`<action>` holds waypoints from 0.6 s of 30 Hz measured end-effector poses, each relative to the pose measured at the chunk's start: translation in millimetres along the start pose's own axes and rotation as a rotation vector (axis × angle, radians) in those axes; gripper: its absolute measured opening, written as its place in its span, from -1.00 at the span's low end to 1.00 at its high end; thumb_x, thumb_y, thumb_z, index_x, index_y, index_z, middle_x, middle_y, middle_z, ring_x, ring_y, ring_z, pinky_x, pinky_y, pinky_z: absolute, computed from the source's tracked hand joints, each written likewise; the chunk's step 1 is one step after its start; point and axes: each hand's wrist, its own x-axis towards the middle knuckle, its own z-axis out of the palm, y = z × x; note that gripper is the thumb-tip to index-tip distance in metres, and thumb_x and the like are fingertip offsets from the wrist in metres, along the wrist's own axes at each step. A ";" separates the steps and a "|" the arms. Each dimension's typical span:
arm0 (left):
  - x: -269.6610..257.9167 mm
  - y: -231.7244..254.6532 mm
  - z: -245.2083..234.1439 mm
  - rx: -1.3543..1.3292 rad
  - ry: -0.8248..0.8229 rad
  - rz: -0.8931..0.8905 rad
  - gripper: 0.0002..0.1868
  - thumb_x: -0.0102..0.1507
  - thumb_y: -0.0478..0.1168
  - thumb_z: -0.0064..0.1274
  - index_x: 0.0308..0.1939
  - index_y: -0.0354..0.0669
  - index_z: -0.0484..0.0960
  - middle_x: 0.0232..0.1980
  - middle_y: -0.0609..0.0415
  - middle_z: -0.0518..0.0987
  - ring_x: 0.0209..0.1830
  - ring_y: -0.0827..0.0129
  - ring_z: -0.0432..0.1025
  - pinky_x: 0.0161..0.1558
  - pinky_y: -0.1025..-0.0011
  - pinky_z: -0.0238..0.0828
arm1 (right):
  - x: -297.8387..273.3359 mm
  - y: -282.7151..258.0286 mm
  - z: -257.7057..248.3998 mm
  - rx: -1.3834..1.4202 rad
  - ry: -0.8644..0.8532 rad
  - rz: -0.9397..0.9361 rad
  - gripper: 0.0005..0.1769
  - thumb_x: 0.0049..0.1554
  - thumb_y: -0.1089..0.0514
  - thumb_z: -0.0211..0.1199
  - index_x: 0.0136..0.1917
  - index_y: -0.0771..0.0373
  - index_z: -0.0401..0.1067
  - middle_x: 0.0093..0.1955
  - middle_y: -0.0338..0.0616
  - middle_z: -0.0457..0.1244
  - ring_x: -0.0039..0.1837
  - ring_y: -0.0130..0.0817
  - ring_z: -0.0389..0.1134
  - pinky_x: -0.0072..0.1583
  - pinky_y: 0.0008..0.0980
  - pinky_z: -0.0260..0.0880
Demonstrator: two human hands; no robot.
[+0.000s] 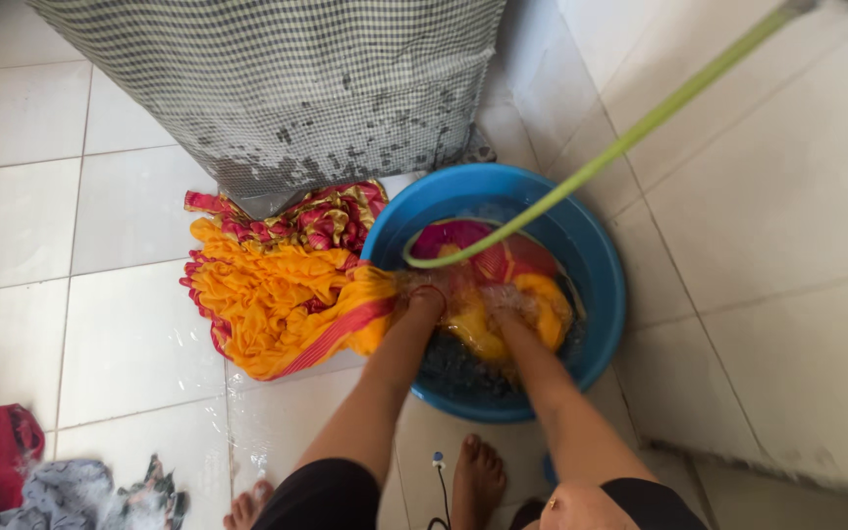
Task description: The person washes a yellow and red patterned cloth by hand, pouring water from a blue cup and rinsing it under a hose in a blue basin. They then pick up a red garment from a pile of clothes and place it on the floor.
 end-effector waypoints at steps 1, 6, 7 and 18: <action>-7.0 -0.5 -8.4 -0.048 0.013 0.032 -0.47 0.23 0.31 0.01 0.12 0.17 0.51 0.14 -0.09 0.38 0.11 0.07 0.45 -0.04 0.22 0.53 | 3.7 -0.2 -8.4 0.043 0.057 -0.057 -0.76 0.11 0.20 0.09 -0.09 0.18 0.58 -0.11 -0.04 0.41 -0.03 -0.09 0.43 0.01 -0.14 0.45; -98.3 -47.8 -56.6 -0.314 0.097 0.195 -0.41 0.15 0.37 0.11 0.00 0.07 0.71 -0.02 -0.04 0.61 -0.02 0.15 0.56 -0.02 0.24 0.53 | -10.9 6.3 -81.5 0.151 -0.105 -0.053 -0.80 0.08 0.24 0.10 -0.12 0.18 0.55 -0.14 -0.05 0.40 -0.05 -0.09 0.43 0.01 -0.16 0.44; -113.2 -67.1 -77.7 -0.371 0.130 0.228 -0.40 0.14 0.38 0.13 -0.03 0.05 0.75 -0.05 -0.03 0.65 -0.05 0.17 0.58 -0.01 0.25 0.53 | -12.2 12.4 -106.0 0.147 -0.104 -0.031 -0.82 0.07 0.26 0.11 -0.12 0.18 0.53 -0.15 -0.05 0.40 -0.05 -0.08 0.44 0.01 -0.15 0.44; -203.8 -248.2 -277.4 -0.247 0.598 0.104 -0.69 0.24 0.16 0.16 -0.20 0.11 0.83 -0.25 -0.02 0.70 -0.26 0.09 0.60 -0.15 0.19 0.54 | -26.1 47.2 -367.0 0.147 0.552 -0.153 -0.74 0.31 0.21 0.13 0.15 0.42 0.48 0.07 0.15 0.34 0.10 0.01 0.36 0.13 -0.12 0.36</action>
